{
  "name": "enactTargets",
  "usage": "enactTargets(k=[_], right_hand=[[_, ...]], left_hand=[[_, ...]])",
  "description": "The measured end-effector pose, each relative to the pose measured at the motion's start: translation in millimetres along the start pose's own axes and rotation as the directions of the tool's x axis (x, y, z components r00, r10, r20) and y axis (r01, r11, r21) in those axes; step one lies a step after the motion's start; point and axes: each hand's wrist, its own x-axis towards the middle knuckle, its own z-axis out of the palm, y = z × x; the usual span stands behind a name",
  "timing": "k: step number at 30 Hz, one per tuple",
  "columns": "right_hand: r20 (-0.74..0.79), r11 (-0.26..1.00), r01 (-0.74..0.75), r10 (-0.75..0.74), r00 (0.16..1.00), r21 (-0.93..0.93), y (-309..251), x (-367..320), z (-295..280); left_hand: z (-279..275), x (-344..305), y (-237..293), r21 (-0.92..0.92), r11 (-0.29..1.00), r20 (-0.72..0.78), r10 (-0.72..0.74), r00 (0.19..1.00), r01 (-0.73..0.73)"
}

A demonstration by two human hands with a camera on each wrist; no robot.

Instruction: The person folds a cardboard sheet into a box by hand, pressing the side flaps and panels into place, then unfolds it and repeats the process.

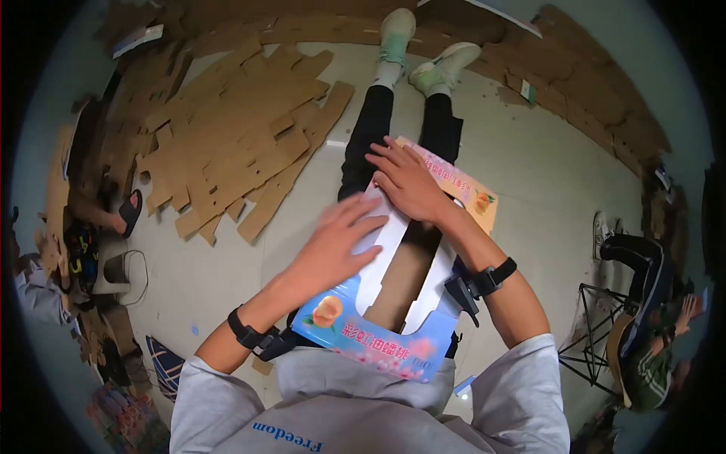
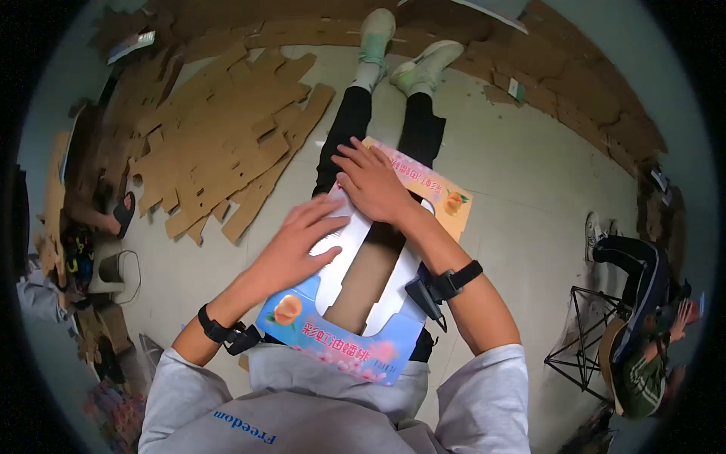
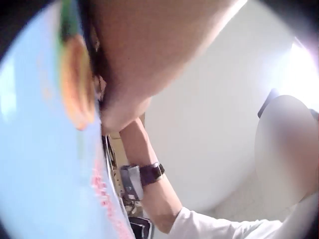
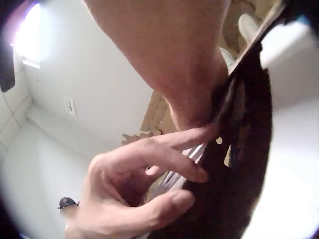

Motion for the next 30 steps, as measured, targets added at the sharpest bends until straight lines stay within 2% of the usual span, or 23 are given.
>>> enactTargets(k=[1,2,4,5,7,9,12,13,15,17,19,21,22,23,26,28,30], right_hand=[[0.062,0.739,-0.162,0.161,0.985,0.654,-9,-6,-13],[0.044,0.637,-0.201,0.253,0.967,0.744,-14,-14,-27],[0.053,0.375,-0.238,0.442,0.896,0.896,-20,-38,-52],[-0.118,0.629,-0.294,0.528,0.841,0.720,-30,-54,-67],[-0.278,0.580,-0.229,0.653,0.704,0.782,-18,-94,-66],[-0.366,0.586,-0.553,0.807,0.464,0.592,-7,-135,-63],[-0.231,0.496,-0.534,0.842,0.487,0.684,-10,-171,-50],[-0.118,0.441,-0.509,0.829,0.547,0.739,-13,-180,-47],[0.013,0.388,-0.554,0.811,0.585,0.736,-28,-196,-48],[0.145,0.360,-0.576,0.746,0.650,0.734,-41,-209,-60],[0.334,0.161,-0.677,0.774,0.538,0.718,-40,-242,-57],[0.426,-0.002,-0.646,0.754,0.501,0.763,-46,-271,-45],[0.423,-0.069,-0.564,0.736,0.529,0.823,-51,-282,-35],[0.428,-0.145,-0.479,0.710,0.559,0.866,-56,-294,-23],[0.612,-0.543,-0.282,0.709,0.351,0.791,-19,-364,0],[0.547,-0.552,-0.089,0.767,0.335,0.829,5,-414,3],[0.493,-0.495,-0.092,0.794,0.356,0.864,15,-448,-5]], left_hand=[[1,-3,1,-0.102,0.991,0.041,-0.084,0.996,0.088],[3,-5,0,-0.201,0.961,0.098,-0.171,0.980,0.188],[9,-9,-8,-0.338,0.920,0.105,-0.172,0.980,0.198],[13,-15,-12,-0.372,0.904,0.088,-0.192,0.977,0.211],[18,-22,-11,-0.405,0.881,0.054,-0.243,0.968,0.244],[26,-32,0,-0.412,0.861,0.037,-0.310,0.950,0.297],[39,-33,14,-0.441,0.838,-0.010,-0.364,0.931,0.322],[42,-34,19,-0.431,0.839,-0.029,-0.380,0.925,0.332],[52,-29,28,-0.420,0.846,-0.056,-0.385,0.921,0.328],[54,-30,30,-0.622,0.715,-0.031,-0.428,0.903,0.318],[42,-31,37,-0.754,0.577,0.023,-0.455,0.890,0.314],[48,-46,17,-0.704,0.626,0.068,-0.411,0.909,0.336],[53,-53,5,-0.675,0.648,0.093,-0.398,0.913,0.352],[64,-57,1,-0.671,0.677,0.055,-0.360,0.931,0.301],[70,-37,6,-0.327,0.906,0.105,-0.248,0.963,0.269],[63,-4,31,-0.173,0.917,0.328,-0.290,0.899,0.358],[83,18,31,-0.258,0.931,0.341,-0.163,0.926,0.259]])
